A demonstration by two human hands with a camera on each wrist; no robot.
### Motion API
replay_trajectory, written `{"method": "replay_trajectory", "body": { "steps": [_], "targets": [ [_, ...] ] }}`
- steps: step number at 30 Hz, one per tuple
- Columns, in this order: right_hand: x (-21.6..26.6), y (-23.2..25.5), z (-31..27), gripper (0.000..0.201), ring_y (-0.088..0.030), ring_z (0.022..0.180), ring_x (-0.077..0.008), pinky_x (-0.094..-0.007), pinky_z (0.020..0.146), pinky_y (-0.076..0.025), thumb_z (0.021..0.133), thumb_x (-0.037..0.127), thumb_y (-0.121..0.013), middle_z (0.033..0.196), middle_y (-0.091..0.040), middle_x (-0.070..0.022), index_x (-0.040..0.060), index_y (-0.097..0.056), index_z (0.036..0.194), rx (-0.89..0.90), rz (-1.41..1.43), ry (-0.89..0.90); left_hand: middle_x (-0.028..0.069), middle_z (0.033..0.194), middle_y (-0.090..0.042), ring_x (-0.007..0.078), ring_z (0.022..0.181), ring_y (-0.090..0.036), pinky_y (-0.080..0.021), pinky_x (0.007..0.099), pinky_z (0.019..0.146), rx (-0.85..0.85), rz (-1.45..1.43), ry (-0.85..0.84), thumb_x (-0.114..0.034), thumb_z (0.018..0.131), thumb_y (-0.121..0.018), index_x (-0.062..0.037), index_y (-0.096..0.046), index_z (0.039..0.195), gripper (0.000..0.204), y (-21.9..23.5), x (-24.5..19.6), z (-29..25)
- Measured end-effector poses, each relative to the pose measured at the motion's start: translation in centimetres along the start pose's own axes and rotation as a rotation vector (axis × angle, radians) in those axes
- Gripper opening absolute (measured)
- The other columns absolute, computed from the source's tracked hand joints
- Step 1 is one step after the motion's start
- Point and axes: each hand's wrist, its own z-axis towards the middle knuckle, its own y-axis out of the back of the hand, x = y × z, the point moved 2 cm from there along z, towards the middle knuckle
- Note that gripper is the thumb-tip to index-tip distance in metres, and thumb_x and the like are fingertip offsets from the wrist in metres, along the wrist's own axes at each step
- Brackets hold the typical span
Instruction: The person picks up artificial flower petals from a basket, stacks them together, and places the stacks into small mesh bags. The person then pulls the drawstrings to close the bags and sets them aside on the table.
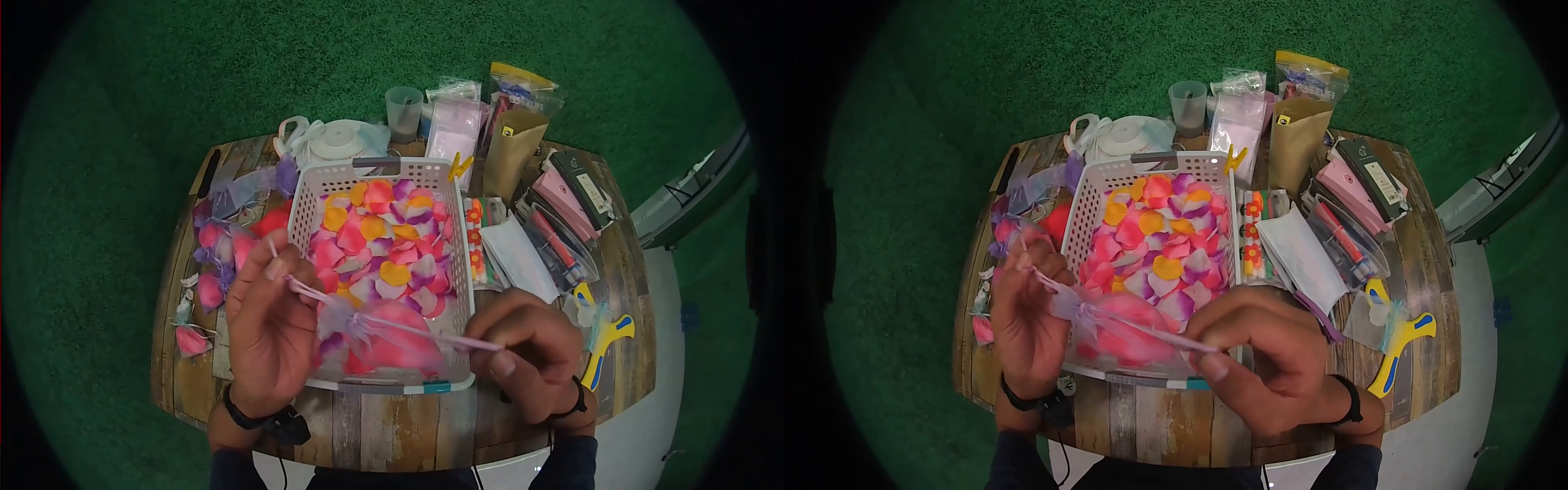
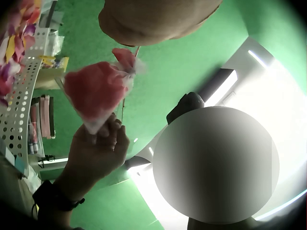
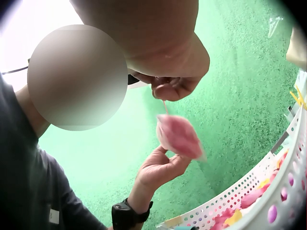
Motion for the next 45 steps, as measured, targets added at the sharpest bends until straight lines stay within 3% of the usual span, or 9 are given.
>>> {"method": "replay_trajectory", "body": {
  "steps": [3,9,13,15,18,23,30,40,45],
  "targets": [
    [-0.9,-0.7,-0.4,0.016,-0.059,0.074,-0.0122,-0.0256,0.067,-0.048,0.092,0.01,-0.056,0.103,-0.061,-0.0156,-0.0028,-0.057,0.102,-0.116,0.17,-0.28,0.0026,0.097,-0.046,0.0133,0.088,-0.046,-0.041,0.0317,0.086,0.153,-0.004,-0.184,-0.003,0.093,-0.054,0.0003,-0.047,0.126,0.034,0.0,-3.3,-1.3],
    [-2.1,-0.8,-0.1,0.015,-0.059,0.073,-0.0099,-0.0226,0.063,-0.047,0.092,0.01,-0.058,0.104,-0.062,-0.0103,0.0001,-0.06,0.102,-0.126,0.172,-0.427,0.0032,0.097,-0.051,0.0154,0.094,-0.052,-0.045,0.0301,0.086,-0.112,0.447,-0.436,-0.006,0.091,-0.058,0.0011,-0.052,0.121,0.032,2.8,-8.9,-4.7],
    [-3.5,-1.4,0.2,0.016,-0.059,0.075,-0.011,-0.0235,0.065,-0.047,0.089,0.01,-0.061,0.101,-0.063,-0.0075,0.0001,-0.061,0.102,0.02,0.021,-0.413,0.0041,0.1,-0.061,0.0111,0.09,-0.059,-0.047,0.0264,0.081,-0.27,1.031,-0.193,-0.004,0.09,-0.062,0.0013,-0.06,0.113,0.023,7.8,-9.7,-5.3],
    [-2.7,-2.4,1.1,0.02,-0.061,0.078,-0.0136,-0.0256,0.067,-0.048,0.086,0.009,-0.064,0.094,-0.064,-0.0071,-0.0007,-0.062,0.103,0.317,-0.232,-0.47,0.0047,0.105,-0.063,0.0104,0.092,-0.06,-0.046,0.0243,0.082,-0.283,1.034,-0.071,-0.003,0.091,-0.062,0.0004,-0.062,0.111,0.021,9.8,-9.9,-5.4],
    [-3.2,-4.2,-0.3,0.028,-0.065,0.084,-0.0265,-0.0354,0.073,-0.051,0.084,0.018,-0.07,0.093,-0.065,-0.0119,0.0004,-0.063,0.105,0.534,-0.441,-0.326,0.006,0.107,-0.064,0.0122,0.099,-0.06,-0.045,0.0236,0.084,-0.245,1.367,0.18,-0.005,0.091,-0.061,0.0001,-0.063,0.111,0.021,11.0,-9.7,-5.3],
    [-3.5,-5.3,-3.2,0.039,-0.065,0.089,-0.0347,-0.0417,0.078,-0.052,0.083,0.024,-0.071,0.098,-0.066,-0.0161,0.0012,-0.06,0.112,0.814,-0.599,-0.269,0.011,0.105,-0.064,0.0214,0.105,-0.059,-0.046,0.0311,0.086,-0.019,1.63,-0.324,-0.006,0.087,-0.064,0.0013,-0.063,0.107,0.021,8.8,-8.8,-2.9],
    [-1.7,-4.6,-4.7,0.042,-0.065,0.091,-0.0353,-0.0415,0.081,-0.053,0.083,0.023,-0.07,0.101,-0.066,-0.0181,0.0011,-0.059,0.117,0.748,-0.55,-0.279,0.0145,0.103,-0.065,0.031,0.102,-0.06,-0.045,0.0367,0.09,0.321,1.537,-0.087,-0.008,0.083,-0.068,0.0002,-0.063,0.109,0.027,3.6,-4.7,-0.5],
    [-0.4,-5.4,-5.6,0.052,-0.065,0.094,-0.035,-0.0412,0.082,-0.054,0.091,0.029,-0.063,0.105,-0.066,-0.0189,-0.0007,-0.051,0.132,1.163,-0.14,-0.34,0.0174,0.103,-0.063,0.0351,0.101,-0.058,-0.048,0.042,0.087,0.689,1.793,-0.126,-0.015,0.084,-0.069,-0.0001,-0.062,0.114,0.034,6.6,-2.0,2.0],
    [-0.3,-6.7,-5.3,0.057,-0.063,0.1,-0.0364,-0.0412,0.084,-0.053,0.093,0.028,-0.06,0.112,-0.063,-0.0229,-0.0051,-0.045,0.135,1.368,-0.021,-0.256,0.0194,0.096,-0.062,0.0386,0.093,-0.061,-0.049,0.0459,0.08,0.807,1.876,0.111,-0.02,0.087,-0.064,0.002,-0.063,0.104,0.028,5.1,-1.2,2.0]
  ]
}}
